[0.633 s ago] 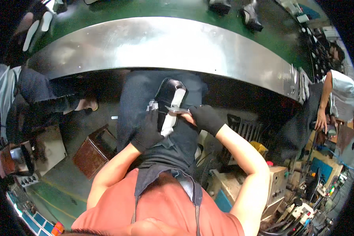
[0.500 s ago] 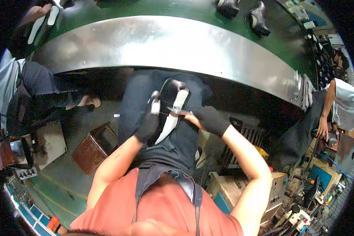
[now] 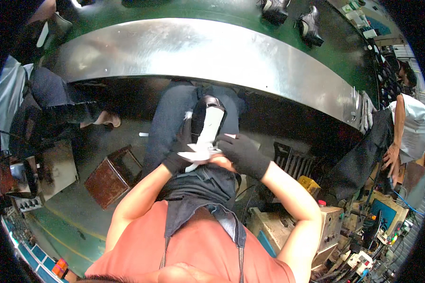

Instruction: The person repeatedly picks up white shoe insoles from a conveyor belt and trims their edges using a pair of pliers. They hold the insole against their lap and carefully cut along the perimeter before placing the finished insole back onto the belt.

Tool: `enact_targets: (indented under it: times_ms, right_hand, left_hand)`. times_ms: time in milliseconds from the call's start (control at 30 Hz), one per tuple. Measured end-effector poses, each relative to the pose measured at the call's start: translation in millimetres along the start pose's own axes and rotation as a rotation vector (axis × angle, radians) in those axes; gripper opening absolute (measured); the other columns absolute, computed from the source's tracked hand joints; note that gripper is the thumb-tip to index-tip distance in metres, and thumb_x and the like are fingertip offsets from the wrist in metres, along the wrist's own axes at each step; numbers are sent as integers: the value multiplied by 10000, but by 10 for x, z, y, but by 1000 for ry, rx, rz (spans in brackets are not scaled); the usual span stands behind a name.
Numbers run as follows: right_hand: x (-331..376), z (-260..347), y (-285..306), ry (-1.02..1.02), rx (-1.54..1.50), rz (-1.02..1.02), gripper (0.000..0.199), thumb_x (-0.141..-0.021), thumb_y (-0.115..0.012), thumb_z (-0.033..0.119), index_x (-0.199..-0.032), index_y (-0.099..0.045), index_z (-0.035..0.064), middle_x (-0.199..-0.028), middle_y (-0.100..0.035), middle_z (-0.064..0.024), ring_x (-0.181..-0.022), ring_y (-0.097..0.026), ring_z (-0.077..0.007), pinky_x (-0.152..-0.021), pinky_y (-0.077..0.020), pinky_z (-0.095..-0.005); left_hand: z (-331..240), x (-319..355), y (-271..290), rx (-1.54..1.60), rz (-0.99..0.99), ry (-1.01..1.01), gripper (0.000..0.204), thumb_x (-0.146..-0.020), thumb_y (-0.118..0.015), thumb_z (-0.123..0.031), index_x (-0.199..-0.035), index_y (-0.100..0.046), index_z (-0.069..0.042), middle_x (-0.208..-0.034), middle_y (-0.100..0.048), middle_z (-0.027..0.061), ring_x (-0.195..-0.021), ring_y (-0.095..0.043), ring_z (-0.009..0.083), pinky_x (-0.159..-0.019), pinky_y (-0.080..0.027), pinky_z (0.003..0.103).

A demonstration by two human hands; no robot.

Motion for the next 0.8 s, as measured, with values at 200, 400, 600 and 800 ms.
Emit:
enact_targets:
  times_ms: [200, 400, 600, 800]
  right_hand:
    - [853, -127, -818, -810, -221, 161, 377, -954, -525, 348, -900, -638, -7, -851, -634, -244, -788, -634, -380, -657, -466, -420]
    - [990, -33, -717, -1146, -597, 102, 447, -972, -489, 391, -889, -623, -28, -731, -621, -203, -675, -626, -277, -603, -461, -398]
    - [264, 461, -143, -394, -9, 273, 396, -898, -614, 379, -789, -567, 1, -708, -567, -196, -571, -547, -361, -545, -432, -416]
    - [374, -31, -497, -328, 95, 295, 454, -877, -594, 470, -753, -564, 34, -659, -559, -165, -581, -604, -361, -533, -484, -418]
  left_hand:
    - [234, 848, 108, 695, 138, 278, 654, -964, -522, -300, -1444, -230, 35, -1446, -347, 194, -1341, -334, 276, -1116, -254, 375]
    - [405, 680, -432, 212, -272, 143, 504, -903, -586, -311, -1250, -470, 36, -1065, -610, 276, -1018, -609, 399, -835, -486, 414]
    - [250, 554, -220, 431, -31, 155, 588, -822, -706, -284, -1255, -438, 11, -1099, -608, 225, -1041, -610, 331, -879, -479, 407]
    - [316, 595, -240, 531, -17, 145, 775, -698, -835, -309, -1280, -403, -34, -1198, -572, 159, -1088, -582, 255, -913, -469, 373]
Point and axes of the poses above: each hand's wrist, its own x-axis away from the middle knuckle, its own y-axis out of the back of the hand, z = x × y, the point moved 1 cm from there along -x, towards the middle knuckle
